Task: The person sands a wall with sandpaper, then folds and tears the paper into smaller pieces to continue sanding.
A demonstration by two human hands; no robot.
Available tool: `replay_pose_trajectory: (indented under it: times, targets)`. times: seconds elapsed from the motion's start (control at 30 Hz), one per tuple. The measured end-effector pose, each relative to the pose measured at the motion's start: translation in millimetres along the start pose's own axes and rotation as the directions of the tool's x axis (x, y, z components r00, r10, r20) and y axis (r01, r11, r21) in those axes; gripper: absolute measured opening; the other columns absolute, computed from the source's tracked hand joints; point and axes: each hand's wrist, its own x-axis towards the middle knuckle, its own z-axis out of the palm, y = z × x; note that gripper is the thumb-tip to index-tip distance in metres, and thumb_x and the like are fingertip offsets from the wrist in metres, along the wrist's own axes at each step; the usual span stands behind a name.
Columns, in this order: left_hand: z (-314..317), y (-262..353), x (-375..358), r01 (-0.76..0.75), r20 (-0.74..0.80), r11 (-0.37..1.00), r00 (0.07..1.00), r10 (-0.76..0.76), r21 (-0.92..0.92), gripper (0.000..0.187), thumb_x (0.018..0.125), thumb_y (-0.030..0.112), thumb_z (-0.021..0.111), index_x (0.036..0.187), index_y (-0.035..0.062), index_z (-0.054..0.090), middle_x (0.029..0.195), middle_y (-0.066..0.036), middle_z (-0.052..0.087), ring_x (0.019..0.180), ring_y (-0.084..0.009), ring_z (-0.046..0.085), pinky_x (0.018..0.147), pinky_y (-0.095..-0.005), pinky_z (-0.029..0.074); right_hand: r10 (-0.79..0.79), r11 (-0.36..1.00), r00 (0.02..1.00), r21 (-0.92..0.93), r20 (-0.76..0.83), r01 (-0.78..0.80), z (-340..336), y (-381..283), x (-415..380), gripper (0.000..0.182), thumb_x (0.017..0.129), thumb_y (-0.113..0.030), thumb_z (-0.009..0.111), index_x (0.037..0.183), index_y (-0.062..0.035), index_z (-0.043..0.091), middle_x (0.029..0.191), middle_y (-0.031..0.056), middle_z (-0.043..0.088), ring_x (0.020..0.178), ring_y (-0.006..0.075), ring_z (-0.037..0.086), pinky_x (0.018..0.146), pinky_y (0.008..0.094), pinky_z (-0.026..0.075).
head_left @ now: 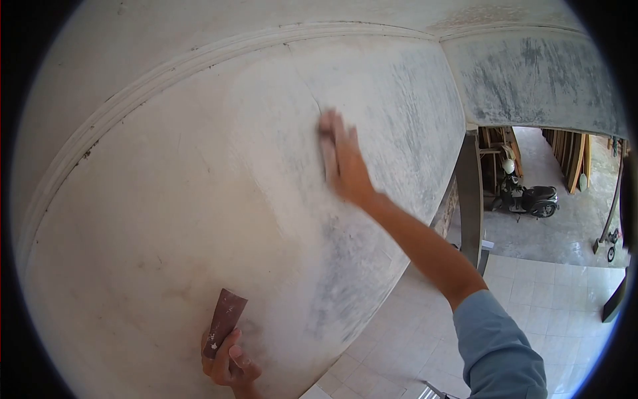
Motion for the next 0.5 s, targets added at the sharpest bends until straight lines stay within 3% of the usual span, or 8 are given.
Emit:
replay_pose_trajectory:
  times: [0.1,0.17,0.2,0.33,0.43,0.5]
  targets:
    - [-2.5,-0.1,-1.5,0.016,0.014,1.000,1.000,-0.016,-0.008,0.041,0.098,0.027,0.050,0.087,-0.0067,0.071,0.083,-0.018,0.072,0.077,-0.0336,0.069,0.068,-0.0387,0.055,0.173,0.985,0.980,0.023,-0.096,-0.171,3.9,17.7,40.1,0.046,0.102,-0.016,0.042,0.144,0.0048,0.040,0.148,0.0271,0.040,0.140,0.0437,0.034,0.115,0.0593,0.023]
    - [-2.5,-0.2,-2.3,0.020,0.005,1.000,1.000,-0.020,-0.002,0.041,0.098,0.027,0.050,0.087,-0.0065,0.071,0.083,-0.018,0.072,0.077,-0.0337,0.069,0.068,-0.0391,0.055,0.138,0.979,0.977,-0.126,-0.161,-0.159,11.2,10.2,33.3,0.044,0.102,-0.015,0.042,0.142,0.0051,0.042,0.148,0.0274,0.041,0.139,0.0439,0.036,0.114,0.0589,0.024]
    - [-2.5,-0.4,-2.7,0.020,0.007,1.000,1.000,-0.020,-0.014,0.042,0.098,0.028,0.049,0.087,-0.0064,0.071,0.083,-0.018,0.072,0.077,-0.0337,0.069,0.068,-0.0392,0.055,0.073,0.981,0.993,-0.174,-0.089,-0.088,10.5,0.4,8.3,0.045,0.102,-0.013,0.044,0.143,0.0042,0.041,0.149,0.0270,0.040,0.140,0.0434,0.035,0.115,0.0601,0.024]
    - [-2.7,-1.4,-3.1,0.007,-0.001,1.000,1.000,-0.007,-0.011,0.043,0.099,0.029,0.049,0.086,-0.0064,0.071,0.082,-0.017,0.072,0.076,-0.0336,0.069,0.068,-0.0395,0.055,-0.073,0.988,0.995,-0.128,0.070,0.082,-6.2,-17.9,-67.3,0.050,0.098,-0.008,0.050,0.146,-0.0035,0.040,0.149,0.0216,0.042,0.143,0.0394,0.034,0.115,0.0635,0.019]
    - [-3.5,-1.4,-0.6,0.001,0.013,1.000,1.000,-0.001,-0.007,0.043,0.098,0.029,0.049,0.086,-0.0066,0.071,0.082,-0.017,0.072,0.075,-0.0335,0.069,0.068,-0.0392,0.055,-0.077,0.967,0.996,-0.249,-0.050,0.063,-7.2,27.5,-20.4,0.047,0.099,-0.012,0.049,0.145,-0.0048,0.042,0.149,0.0201,0.044,0.142,0.0386,0.035,0.114,0.0659,0.018]
    - [-3.7,1.1,-2.5,0.018,0.022,1.000,1.000,-0.018,-0.007,0.043,0.098,0.028,0.049,0.086,-0.0067,0.071,0.082,-0.017,0.072,0.075,-0.0334,0.069,0.067,-0.0390,0.055,0.144,0.923,0.976,-0.334,-0.162,-0.191,-7.9,55.6,29.1,0.043,0.103,-0.017,0.040,0.142,0.0005,0.044,0.149,0.0248,0.041,0.141,0.0415,0.034,0.114,0.0629,0.021]
